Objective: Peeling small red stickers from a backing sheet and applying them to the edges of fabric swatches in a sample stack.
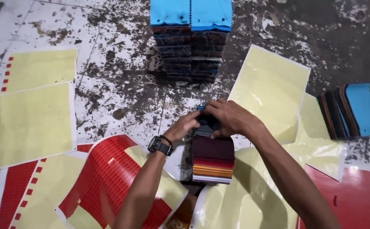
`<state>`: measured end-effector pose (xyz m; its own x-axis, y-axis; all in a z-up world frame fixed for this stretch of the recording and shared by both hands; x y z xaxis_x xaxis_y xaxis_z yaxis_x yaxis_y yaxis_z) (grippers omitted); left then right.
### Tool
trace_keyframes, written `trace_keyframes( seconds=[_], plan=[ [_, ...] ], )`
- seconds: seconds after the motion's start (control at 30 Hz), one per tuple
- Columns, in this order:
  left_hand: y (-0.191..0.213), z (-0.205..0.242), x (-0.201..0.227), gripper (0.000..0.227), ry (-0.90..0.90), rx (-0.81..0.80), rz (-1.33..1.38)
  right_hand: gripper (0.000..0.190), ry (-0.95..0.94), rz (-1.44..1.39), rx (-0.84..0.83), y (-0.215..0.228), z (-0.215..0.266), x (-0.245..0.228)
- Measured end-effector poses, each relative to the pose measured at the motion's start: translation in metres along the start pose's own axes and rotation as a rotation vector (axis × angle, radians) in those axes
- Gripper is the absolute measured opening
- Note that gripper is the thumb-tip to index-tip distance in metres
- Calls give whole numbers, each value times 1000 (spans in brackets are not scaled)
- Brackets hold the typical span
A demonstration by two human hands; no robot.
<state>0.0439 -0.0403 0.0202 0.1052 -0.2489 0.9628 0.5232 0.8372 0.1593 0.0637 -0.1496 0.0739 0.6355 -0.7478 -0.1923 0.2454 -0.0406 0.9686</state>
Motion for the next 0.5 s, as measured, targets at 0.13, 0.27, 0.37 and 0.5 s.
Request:
trace_keyframes(
  seconds=[0.13, 0.27, 0.37, 0.5],
  plan=[
    [-2, -10, -30, 90, 55, -31, -29, 89, -18, -8, -3, -15, -6, 9],
    [-1, 0, -6, 99, 77, -41, -38, 98, -49, 37, -14, -24, -10, 17],
    [-1, -3, -14, 102, 79, -50, -16, 91, -59, 13, -21, -24, -10, 16],
    [-2, -3, -22, 107, 91, -67, -15, 74, -57, 15, -29, -16, -8, 10]
  ],
)
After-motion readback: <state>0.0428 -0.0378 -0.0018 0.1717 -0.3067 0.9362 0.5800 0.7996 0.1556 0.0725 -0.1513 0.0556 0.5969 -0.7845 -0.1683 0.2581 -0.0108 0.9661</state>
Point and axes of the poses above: each hand's wrist, its own z-axis away from the middle knuckle, its own y-axis out of the back of the hand, x = y × z, the point moved 9 cm from there along -z, towards the middle knuckle, and after that the axes turned 8 degrees about x, right-handed, at the moved point
